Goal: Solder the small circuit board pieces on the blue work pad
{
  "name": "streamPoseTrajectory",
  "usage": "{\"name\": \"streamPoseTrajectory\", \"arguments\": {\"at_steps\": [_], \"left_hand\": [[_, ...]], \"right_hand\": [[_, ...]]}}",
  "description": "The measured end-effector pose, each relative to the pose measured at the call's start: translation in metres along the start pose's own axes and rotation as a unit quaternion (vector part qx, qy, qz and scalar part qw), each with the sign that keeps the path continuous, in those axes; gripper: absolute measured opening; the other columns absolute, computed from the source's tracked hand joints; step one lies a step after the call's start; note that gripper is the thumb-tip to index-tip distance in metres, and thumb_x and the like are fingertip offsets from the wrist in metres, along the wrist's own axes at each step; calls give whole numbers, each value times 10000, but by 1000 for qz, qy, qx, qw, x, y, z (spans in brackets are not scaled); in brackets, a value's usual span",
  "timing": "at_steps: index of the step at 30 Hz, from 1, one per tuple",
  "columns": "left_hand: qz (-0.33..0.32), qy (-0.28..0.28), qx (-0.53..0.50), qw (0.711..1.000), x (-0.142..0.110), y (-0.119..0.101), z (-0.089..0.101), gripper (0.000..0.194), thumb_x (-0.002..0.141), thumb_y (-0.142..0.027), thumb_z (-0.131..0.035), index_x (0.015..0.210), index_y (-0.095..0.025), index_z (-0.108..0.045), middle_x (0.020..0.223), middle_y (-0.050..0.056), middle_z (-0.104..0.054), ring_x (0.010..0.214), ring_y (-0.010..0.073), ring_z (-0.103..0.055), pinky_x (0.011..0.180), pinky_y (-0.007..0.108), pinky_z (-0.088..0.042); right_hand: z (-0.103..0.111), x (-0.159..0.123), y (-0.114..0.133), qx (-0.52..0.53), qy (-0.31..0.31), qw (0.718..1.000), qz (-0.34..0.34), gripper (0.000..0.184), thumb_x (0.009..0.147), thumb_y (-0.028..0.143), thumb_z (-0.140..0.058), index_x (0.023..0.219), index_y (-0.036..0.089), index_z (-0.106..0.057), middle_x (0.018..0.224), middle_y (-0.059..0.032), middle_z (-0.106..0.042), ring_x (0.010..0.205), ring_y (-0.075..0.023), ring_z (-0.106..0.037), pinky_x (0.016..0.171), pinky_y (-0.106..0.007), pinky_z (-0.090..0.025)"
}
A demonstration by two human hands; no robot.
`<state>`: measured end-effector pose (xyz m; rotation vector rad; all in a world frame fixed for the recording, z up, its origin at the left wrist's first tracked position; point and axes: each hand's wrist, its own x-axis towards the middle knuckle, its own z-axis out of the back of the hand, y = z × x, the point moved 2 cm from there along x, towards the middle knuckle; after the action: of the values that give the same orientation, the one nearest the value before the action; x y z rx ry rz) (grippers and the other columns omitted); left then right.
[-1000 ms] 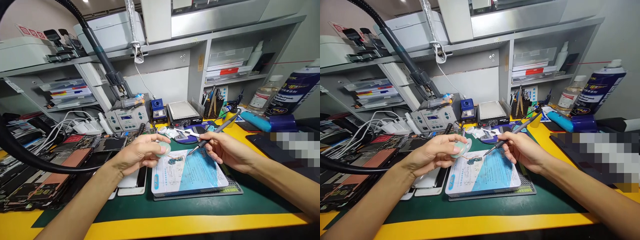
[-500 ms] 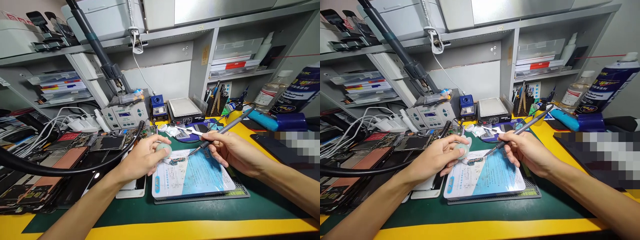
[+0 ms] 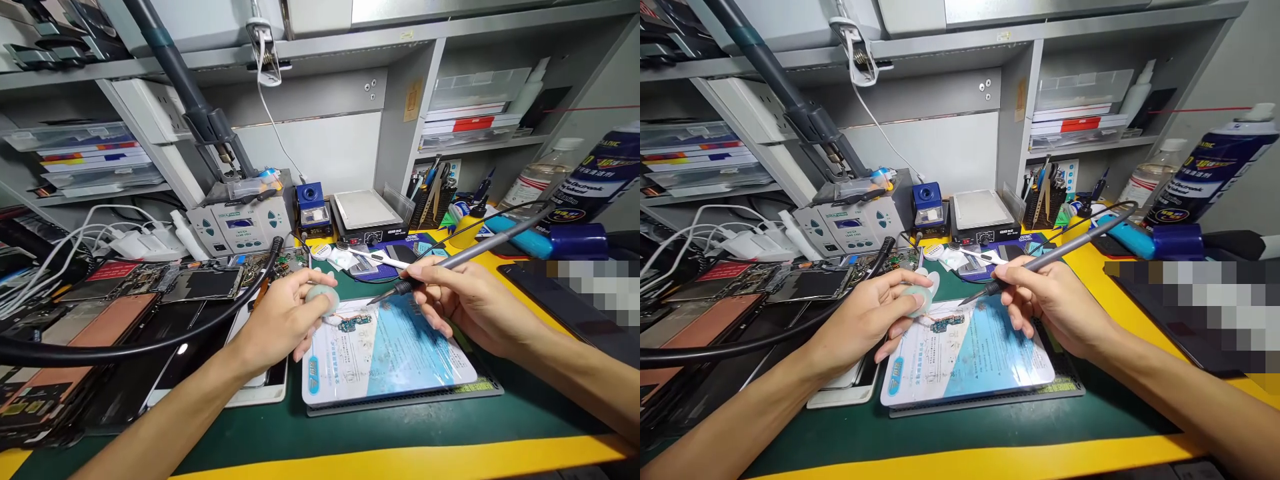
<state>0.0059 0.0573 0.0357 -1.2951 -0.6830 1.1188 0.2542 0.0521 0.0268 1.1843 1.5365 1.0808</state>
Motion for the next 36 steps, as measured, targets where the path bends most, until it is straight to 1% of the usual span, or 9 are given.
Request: {"name": "streamPoseTrajectory", "arguments": {"at_steps": [3,7,12,16,20,29,36], "left_hand": [[4,-7,7,1000,-2,-1,-1,249,916,-318,-601,1127,-189,-575,550,-101,-466,313,38,-365,346,168,-305],[10,-13,3,1000,-2,-3,-3,258,880,-309,-633,1097,-178,-588,520,-105,-442,303,42,-346,316,160,-266],[20,-15,-9,1000,-1,-2,-2,241,891,-299,-619,1102,-187,-588,522,-110,-418,312,36,-330,310,151,-252],[25,-15,-11,1000,0,1,-1,252,899,-307,-618,1119,-189,-585,525,-110,-413,316,33,-316,314,152,-240],[27,-16,-12,999,1,0,-1,270,890,-307,-627,1122,-177,-586,520,-106,-425,311,35,-319,317,157,-243],[34,-20,-11,999,0,-1,-1,283,873,-316,-639,1116,-178,-597,508,-106,-411,315,40,-311,310,156,-226],[60,-27,-31,997,3,-1,-2,290,851,-280,-649,1123,-182,-622,492,-105,-398,327,37,-297,315,149,-210]], "right_hand": [[0,0,-2,-17,-2,1000,5,251,792,356,-795,723,175,-635,540,11,-641,335,-97,-555,278,-149,-416],[-2,-2,-2,-42,-8,999,15,199,787,331,-796,756,189,-659,517,21,-626,348,-112,-567,282,-152,-422],[-4,-4,-3,-57,-6,998,21,242,753,352,-829,720,183,-659,452,24,-599,341,-119,-564,276,-145,-409],[-6,-4,-2,-82,0,996,26,234,767,357,-819,736,187,-661,462,26,-605,356,-121,-572,290,-152,-421],[-6,-4,-2,-87,-4,996,25,219,742,327,-835,746,186,-668,488,27,-608,373,-127,-586,295,-158,-428],[-6,-4,-2,-106,-4,994,19,260,717,364,-855,744,173,-681,535,18,-617,381,-124,-590,294,-163,-436],[-4,-3,-4,-104,-1,994,31,264,757,394,-833,743,179,-681,538,17,-617,366,-117,-589,276,-154,-426]]}}
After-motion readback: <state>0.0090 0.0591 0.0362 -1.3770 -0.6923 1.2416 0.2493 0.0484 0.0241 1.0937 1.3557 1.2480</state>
